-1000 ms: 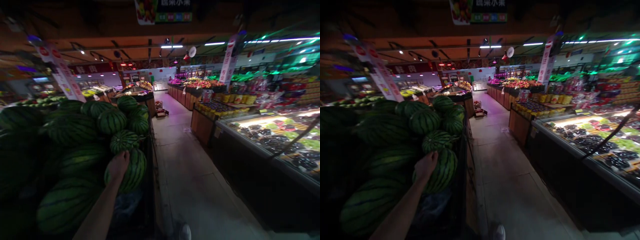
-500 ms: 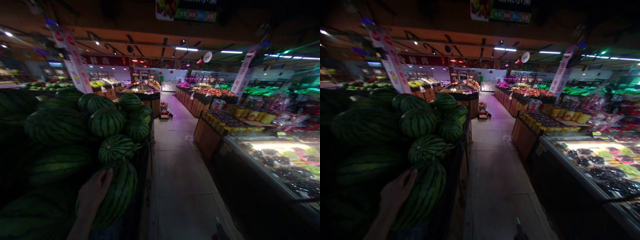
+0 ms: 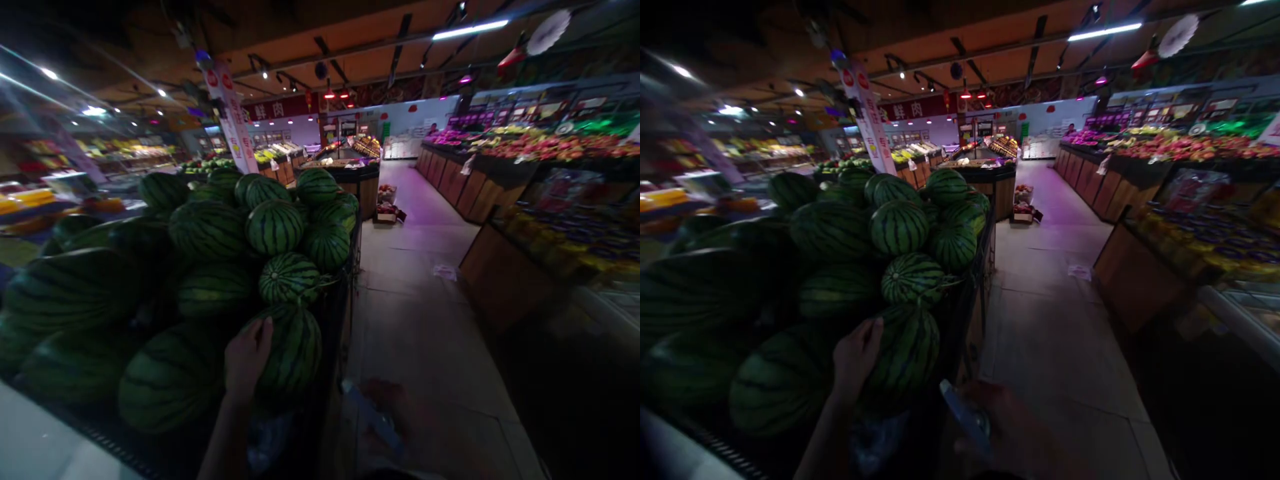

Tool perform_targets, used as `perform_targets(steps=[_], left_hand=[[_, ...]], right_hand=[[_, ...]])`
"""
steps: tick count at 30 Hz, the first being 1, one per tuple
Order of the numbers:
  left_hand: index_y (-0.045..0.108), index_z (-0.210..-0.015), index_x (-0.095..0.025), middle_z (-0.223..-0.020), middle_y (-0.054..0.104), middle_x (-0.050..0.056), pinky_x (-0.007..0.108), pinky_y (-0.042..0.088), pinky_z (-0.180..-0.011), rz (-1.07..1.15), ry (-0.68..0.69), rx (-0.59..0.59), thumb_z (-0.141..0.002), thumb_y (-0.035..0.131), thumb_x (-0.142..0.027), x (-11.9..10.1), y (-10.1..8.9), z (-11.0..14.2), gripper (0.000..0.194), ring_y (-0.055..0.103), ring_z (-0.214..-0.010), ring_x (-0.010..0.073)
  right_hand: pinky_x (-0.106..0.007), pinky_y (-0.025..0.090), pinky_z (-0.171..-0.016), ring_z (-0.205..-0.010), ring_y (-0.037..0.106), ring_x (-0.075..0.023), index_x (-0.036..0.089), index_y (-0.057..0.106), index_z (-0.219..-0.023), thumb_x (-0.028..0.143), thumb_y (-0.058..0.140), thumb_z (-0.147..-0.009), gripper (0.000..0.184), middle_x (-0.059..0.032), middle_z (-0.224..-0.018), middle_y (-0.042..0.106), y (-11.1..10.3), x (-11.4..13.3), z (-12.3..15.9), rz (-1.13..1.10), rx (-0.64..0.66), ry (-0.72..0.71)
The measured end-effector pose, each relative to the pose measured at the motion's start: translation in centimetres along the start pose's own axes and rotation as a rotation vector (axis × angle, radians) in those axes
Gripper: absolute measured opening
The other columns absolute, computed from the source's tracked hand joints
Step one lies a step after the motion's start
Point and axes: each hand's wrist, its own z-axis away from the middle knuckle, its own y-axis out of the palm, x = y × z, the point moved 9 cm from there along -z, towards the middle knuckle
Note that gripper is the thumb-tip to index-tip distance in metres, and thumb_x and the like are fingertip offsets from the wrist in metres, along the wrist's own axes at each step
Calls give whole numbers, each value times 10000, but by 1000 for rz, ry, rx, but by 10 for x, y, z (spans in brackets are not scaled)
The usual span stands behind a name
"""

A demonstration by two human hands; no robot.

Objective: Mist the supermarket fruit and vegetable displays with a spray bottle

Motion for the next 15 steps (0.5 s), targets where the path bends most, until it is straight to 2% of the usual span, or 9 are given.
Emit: perform_targets(steps=[3,5,8,11,15], left_hand=[[487,-679,-215,-616,517,-16,253,341,-608,201,-105,-71,-966,328,-491,-5,-8,-11,429,485,-590,123],[481,-683,-216,-637,525,-14,249,353,-618,232,-180,-93,-969,311,-488,-7,-7,-20,430,504,-625,125],[510,-690,-213,-655,563,0,258,349,-607,170,-290,-78,-970,296,-467,-7,2,-30,435,537,-644,137],[557,-724,-209,-722,631,38,280,322,-604,84,-370,-99,-971,304,-472,-6,7,-32,441,580,-689,168],[603,-787,-213,-794,693,81,301,286,-607,-63,-442,-101,-966,351,-484,-10,9,-26,411,639,-746,217]], right_hand=[[-244,470,-672,-738,601,-163,194,673,-921,364,753,-699,291,-14,-870,676,29,14,-33,-6,157,-171],[-237,468,-683,-736,599,-154,214,683,-965,417,802,-662,383,8,-877,681,48,17,-49,-14,266,-257],[-202,411,-587,-628,544,-110,225,682,-988,408,824,-642,417,55,-773,644,60,11,-67,0,372,-247],[-209,379,-563,-611,528,-110,205,666,-891,362,827,-596,371,64,-713,599,44,-2,-84,78,342,-163],[-235,409,-609,-666,555,-133,206,630,-888,383,758,-669,309,44,-726,594,-15,-44,-117,31,145,-57]])
